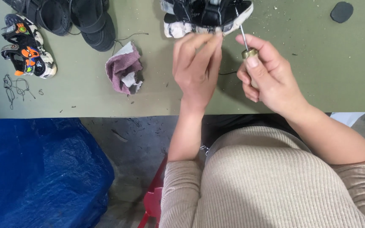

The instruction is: Hand-sewing a black sandal using a sewing awl and thread at a repair bench.

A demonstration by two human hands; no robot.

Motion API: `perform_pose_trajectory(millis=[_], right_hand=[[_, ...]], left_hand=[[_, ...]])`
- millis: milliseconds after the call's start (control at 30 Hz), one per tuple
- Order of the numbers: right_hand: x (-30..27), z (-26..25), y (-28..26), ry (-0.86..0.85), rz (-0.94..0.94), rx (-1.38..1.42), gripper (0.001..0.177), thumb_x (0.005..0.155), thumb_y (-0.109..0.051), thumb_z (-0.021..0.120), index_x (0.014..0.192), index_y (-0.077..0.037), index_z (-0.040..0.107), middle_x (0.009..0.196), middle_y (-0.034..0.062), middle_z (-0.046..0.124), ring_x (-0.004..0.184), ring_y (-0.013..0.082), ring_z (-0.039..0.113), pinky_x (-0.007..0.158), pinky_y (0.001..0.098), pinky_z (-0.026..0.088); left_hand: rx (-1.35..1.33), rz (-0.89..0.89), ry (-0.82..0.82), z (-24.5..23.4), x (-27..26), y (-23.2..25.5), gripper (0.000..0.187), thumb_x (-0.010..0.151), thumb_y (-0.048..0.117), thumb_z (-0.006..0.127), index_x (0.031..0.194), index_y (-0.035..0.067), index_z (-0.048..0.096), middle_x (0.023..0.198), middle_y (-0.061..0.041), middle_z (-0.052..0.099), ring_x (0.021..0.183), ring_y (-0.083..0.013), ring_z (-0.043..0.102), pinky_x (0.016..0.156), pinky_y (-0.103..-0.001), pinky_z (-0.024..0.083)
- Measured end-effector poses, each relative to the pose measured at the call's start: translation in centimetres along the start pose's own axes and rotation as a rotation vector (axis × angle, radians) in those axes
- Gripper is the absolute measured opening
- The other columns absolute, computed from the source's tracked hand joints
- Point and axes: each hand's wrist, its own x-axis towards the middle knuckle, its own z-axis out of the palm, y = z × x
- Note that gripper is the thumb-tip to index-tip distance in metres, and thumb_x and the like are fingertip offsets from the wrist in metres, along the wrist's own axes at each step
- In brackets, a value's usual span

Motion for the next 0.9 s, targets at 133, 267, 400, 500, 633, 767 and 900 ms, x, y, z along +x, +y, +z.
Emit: perform_pose_trajectory(millis=[133,267,400,500,633,767,900], right_hand=[[-0.5,0.1,0.8,0.048,-0.101,-0.265,0.036,0.091,-0.022,0.030,0.122,-0.005,0.029,0.061,0.0048,0.036,0.039,0.0088,0.035,0.035,0.0166,0.032],[-0.7,0.0,1.6,0.053,-0.233,-0.456,0.034,0.092,-0.017,0.030,0.121,0.001,0.030,0.053,0.0014,0.036,0.043,0.0099,0.037,0.043,0.0185,0.033],[-0.9,0.0,1.7,0.055,-0.253,-0.473,0.034,0.093,-0.017,0.029,0.123,-0.001,0.028,0.053,0.0017,0.037,0.043,0.0100,0.038,0.045,0.0190,0.034],[-1.0,0.0,1.2,0.082,-0.182,-0.580,0.041,0.092,-0.024,0.028,0.126,-0.001,0.023,0.054,0.0012,0.041,0.048,0.0117,0.045,0.051,0.0215,0.039],[-1.2,-0.5,2.0,0.071,-0.239,-0.725,0.045,0.094,-0.022,0.028,0.132,-0.003,0.013,0.063,0.0041,0.047,0.057,0.0138,0.047,0.060,0.0265,0.041],[-1.2,-0.6,2.0,0.034,-0.168,-0.754,0.048,0.093,-0.021,0.028,0.133,-0.003,0.008,0.062,0.0019,0.038,0.052,0.0143,0.036,0.055,0.0285,0.035],[-1.2,-0.3,1.9,0.027,-0.169,-0.749,0.048,0.092,-0.020,0.030,0.132,-0.001,0.011,0.056,0.0002,0.034,0.050,0.0135,0.034,0.052,0.0272,0.034]], left_hand=[[-0.036,-0.021,0.006,-0.2,-0.5,0.6,0.011,0.078,0.000,0.059,0.086,0.007,0.057,0.084,-0.002,0.053,0.076,-0.0182,0.051,0.070,-0.027,0.048],[-0.058,-0.150,-0.039,-0.3,-0.8,0.8,0.012,0.081,0.005,0.057,0.091,0.010,0.053,0.094,-0.002,0.051,0.081,-0.0167,0.052,0.072,-0.026,0.044],[0.011,-0.125,-0.122,-0.1,-0.6,1.1,0.024,0.082,0.009,0.061,0.101,0.013,0.047,0.103,-0.004,0.046,0.092,-0.0180,0.051,0.077,-0.029,0.043],[0.033,-0.131,-0.118,0.1,-0.7,1.1,0.023,0.081,0.007,0.061,0.099,0.013,0.048,0.100,-0.002,0.046,0.091,-0.0184,0.052,0.082,-0.032,0.042],[0.065,-0.103,-0.123,0.1,-0.6,1.2,0.023,0.081,0.006,0.061,0.098,0.012,0.048,0.098,-0.003,0.044,0.089,-0.0197,0.051,0.079,-0.032,0.042],[0.008,-0.121,-0.090,-0.3,-0.4,1.4,0.019,0.081,0.007,0.059,0.095,0.012,0.049,0.093,-0.001,0.047,0.085,-0.0183,0.050,0.078,-0.030,0.041],[-0.046,-0.130,-0.066,-0.4,-0.7,1.3,0.014,0.081,0.007,0.057,0.094,0.011,0.051,0.091,-0.002,0.049,0.080,-0.0174,0.052,0.080,-0.031,0.042]])
